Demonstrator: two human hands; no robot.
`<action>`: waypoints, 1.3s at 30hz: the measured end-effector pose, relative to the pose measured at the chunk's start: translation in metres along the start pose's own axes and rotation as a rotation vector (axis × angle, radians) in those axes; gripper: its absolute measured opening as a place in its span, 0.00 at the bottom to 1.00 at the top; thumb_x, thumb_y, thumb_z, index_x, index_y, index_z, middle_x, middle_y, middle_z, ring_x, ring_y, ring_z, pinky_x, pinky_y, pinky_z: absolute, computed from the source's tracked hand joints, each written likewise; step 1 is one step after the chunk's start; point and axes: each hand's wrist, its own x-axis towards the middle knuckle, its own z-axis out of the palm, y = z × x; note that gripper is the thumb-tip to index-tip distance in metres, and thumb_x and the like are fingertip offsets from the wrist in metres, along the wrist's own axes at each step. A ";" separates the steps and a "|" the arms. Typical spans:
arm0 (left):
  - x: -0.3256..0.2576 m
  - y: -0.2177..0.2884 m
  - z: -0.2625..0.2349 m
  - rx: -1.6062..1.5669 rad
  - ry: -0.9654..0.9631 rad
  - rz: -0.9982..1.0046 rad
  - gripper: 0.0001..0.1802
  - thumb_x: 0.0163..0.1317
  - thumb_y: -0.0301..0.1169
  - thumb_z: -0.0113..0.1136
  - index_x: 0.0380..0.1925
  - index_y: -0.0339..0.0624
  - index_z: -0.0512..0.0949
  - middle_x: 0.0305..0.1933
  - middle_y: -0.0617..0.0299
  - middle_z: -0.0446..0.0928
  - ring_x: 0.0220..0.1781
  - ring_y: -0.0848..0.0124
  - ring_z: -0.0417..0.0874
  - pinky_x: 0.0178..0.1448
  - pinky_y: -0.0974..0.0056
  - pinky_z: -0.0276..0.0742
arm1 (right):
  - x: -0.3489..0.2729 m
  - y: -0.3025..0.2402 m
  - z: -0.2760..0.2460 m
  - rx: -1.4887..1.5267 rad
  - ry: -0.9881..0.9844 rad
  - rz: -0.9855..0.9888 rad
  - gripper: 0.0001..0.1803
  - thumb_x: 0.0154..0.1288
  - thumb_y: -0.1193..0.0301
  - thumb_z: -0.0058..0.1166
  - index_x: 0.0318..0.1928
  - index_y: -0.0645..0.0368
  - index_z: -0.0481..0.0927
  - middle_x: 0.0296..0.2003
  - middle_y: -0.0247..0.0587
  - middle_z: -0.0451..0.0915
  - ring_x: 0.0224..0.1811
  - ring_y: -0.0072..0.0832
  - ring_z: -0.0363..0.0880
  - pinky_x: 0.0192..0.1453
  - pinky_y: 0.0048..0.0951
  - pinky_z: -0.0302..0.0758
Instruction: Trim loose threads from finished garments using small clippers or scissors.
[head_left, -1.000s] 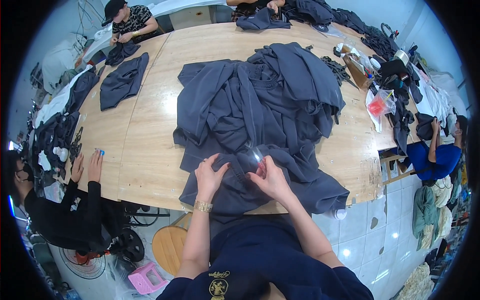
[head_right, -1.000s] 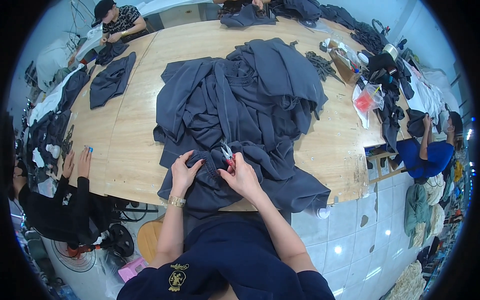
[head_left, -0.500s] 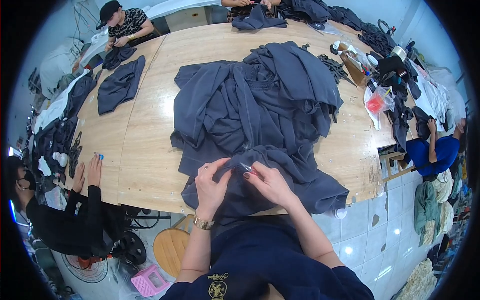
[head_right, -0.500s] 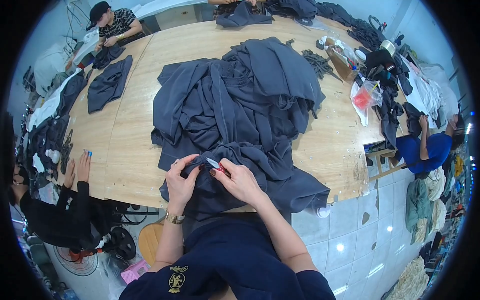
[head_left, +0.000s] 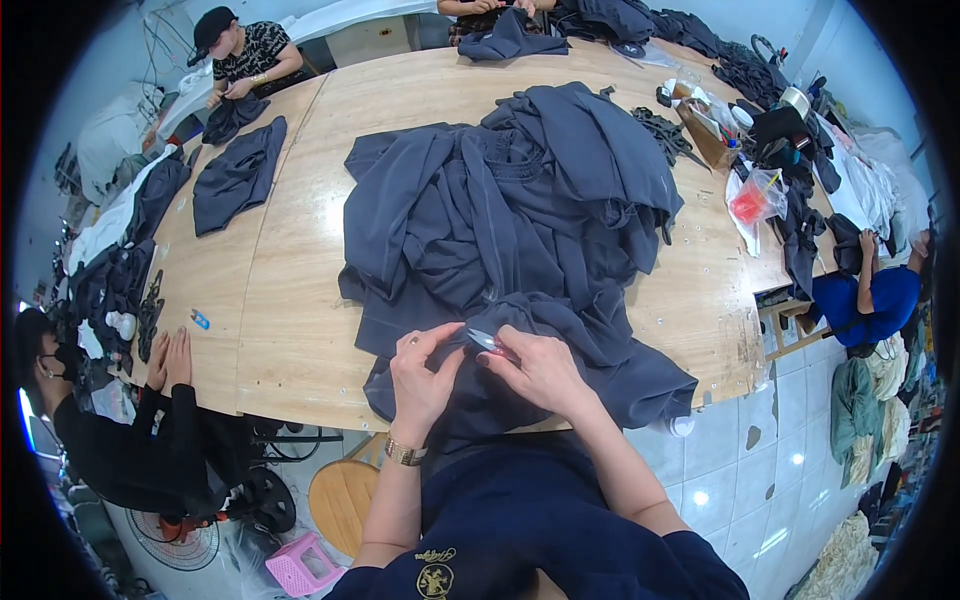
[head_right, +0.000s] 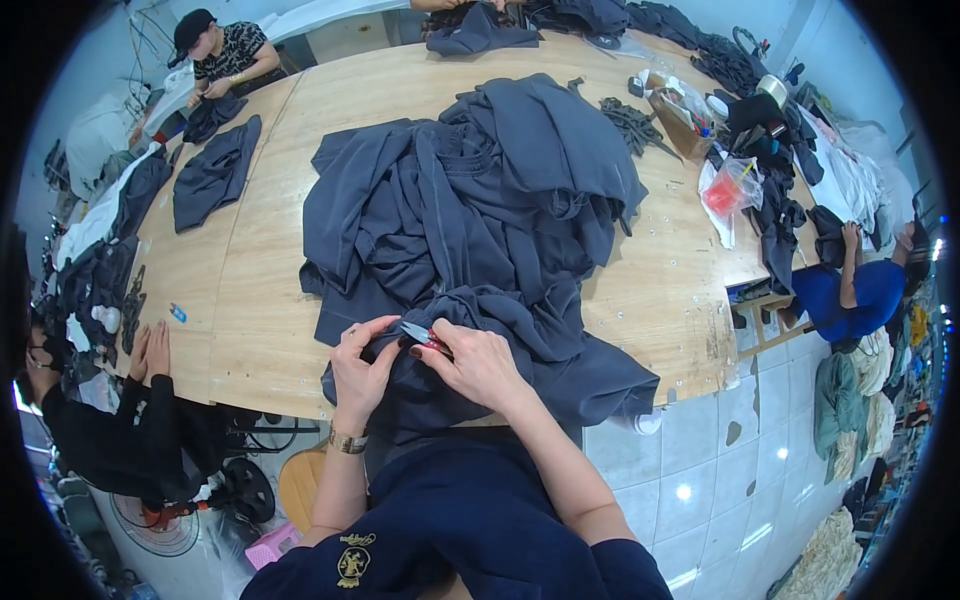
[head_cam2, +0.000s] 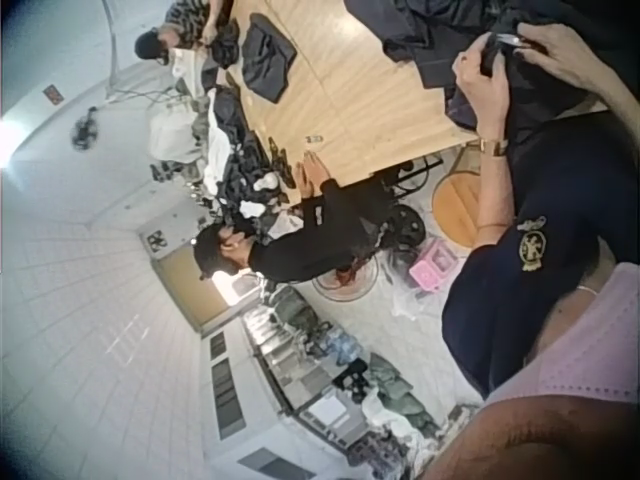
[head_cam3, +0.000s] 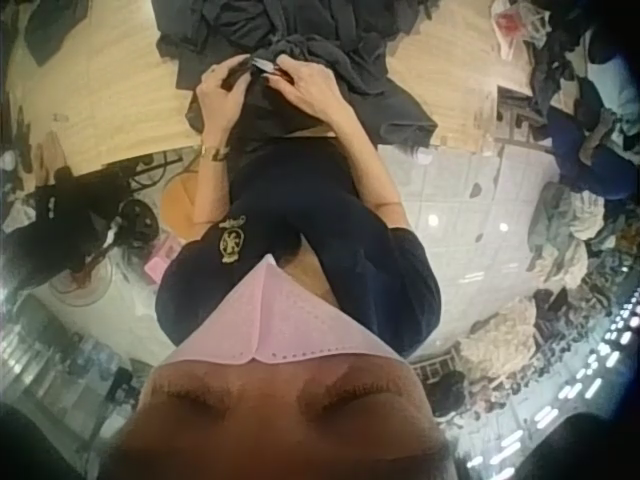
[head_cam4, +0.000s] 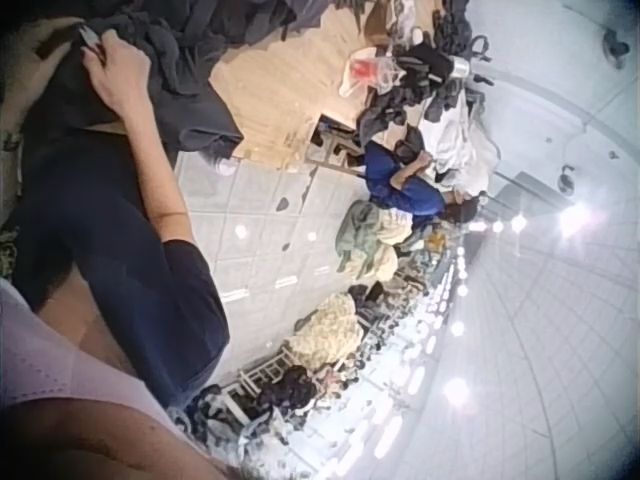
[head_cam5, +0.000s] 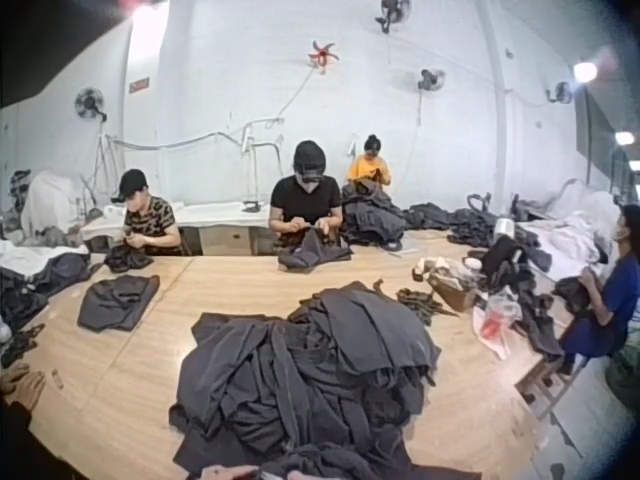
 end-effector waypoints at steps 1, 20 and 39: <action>0.000 0.001 0.000 0.007 -0.005 0.005 0.14 0.46 0.23 0.63 0.37 0.43 0.81 0.30 0.59 0.80 0.35 0.65 0.78 0.49 0.65 0.68 | 0.000 0.000 0.001 0.001 0.000 0.000 0.21 0.61 0.53 0.50 0.28 0.58 0.67 0.19 0.47 0.74 0.24 0.46 0.75 0.25 0.40 0.68; 0.000 0.000 0.000 -0.068 -0.043 0.013 0.15 0.47 0.17 0.59 0.38 0.36 0.80 0.33 0.56 0.79 0.33 0.69 0.78 0.41 0.70 0.71 | 0.007 0.016 0.019 0.833 0.266 0.266 0.13 0.61 0.69 0.56 0.31 0.61 0.66 0.21 0.31 0.72 0.22 0.13 0.69 0.25 0.17 0.65; 0.000 -0.013 -0.008 0.412 -0.240 0.053 0.21 0.40 0.33 0.72 0.33 0.38 0.73 0.35 0.57 0.78 0.40 0.58 0.79 0.41 0.60 0.73 | 0.005 0.033 -0.030 1.267 0.444 0.183 0.16 0.56 0.86 0.49 0.31 0.53 0.58 0.29 0.31 0.69 0.33 0.17 0.68 0.42 0.17 0.65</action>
